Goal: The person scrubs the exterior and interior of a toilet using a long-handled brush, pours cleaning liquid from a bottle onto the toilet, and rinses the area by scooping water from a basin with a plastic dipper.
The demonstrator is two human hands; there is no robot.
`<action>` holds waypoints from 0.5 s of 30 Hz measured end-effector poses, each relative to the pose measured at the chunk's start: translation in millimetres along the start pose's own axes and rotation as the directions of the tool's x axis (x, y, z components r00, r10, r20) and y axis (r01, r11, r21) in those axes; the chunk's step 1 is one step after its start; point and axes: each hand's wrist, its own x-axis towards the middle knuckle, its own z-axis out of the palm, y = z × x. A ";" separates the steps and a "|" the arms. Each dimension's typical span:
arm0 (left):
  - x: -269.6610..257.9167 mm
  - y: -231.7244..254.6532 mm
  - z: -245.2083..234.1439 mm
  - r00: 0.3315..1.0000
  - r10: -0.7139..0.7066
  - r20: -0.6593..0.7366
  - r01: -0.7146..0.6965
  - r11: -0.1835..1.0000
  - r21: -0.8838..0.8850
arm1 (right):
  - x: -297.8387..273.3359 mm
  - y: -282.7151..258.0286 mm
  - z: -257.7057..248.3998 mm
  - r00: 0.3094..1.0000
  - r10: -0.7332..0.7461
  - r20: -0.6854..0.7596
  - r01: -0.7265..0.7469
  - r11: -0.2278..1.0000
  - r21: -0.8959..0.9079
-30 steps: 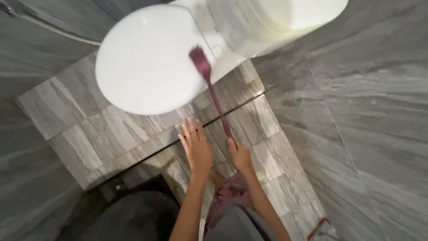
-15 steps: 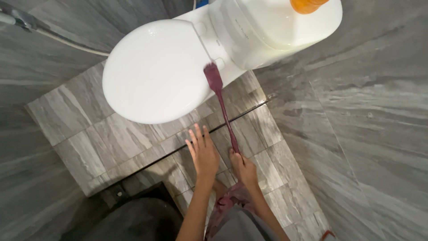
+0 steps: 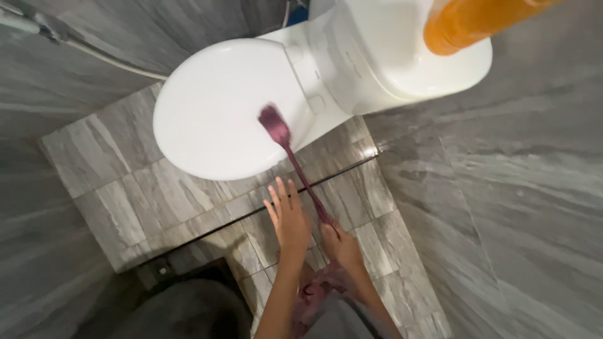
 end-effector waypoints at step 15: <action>49.2 3.9 -23.0 0.992 -0.088 -0.093 0.086 0.996 -0.016 | 135.9 -33.0 19.2 0.958 -0.051 0.281 0.060 0.998 -0.023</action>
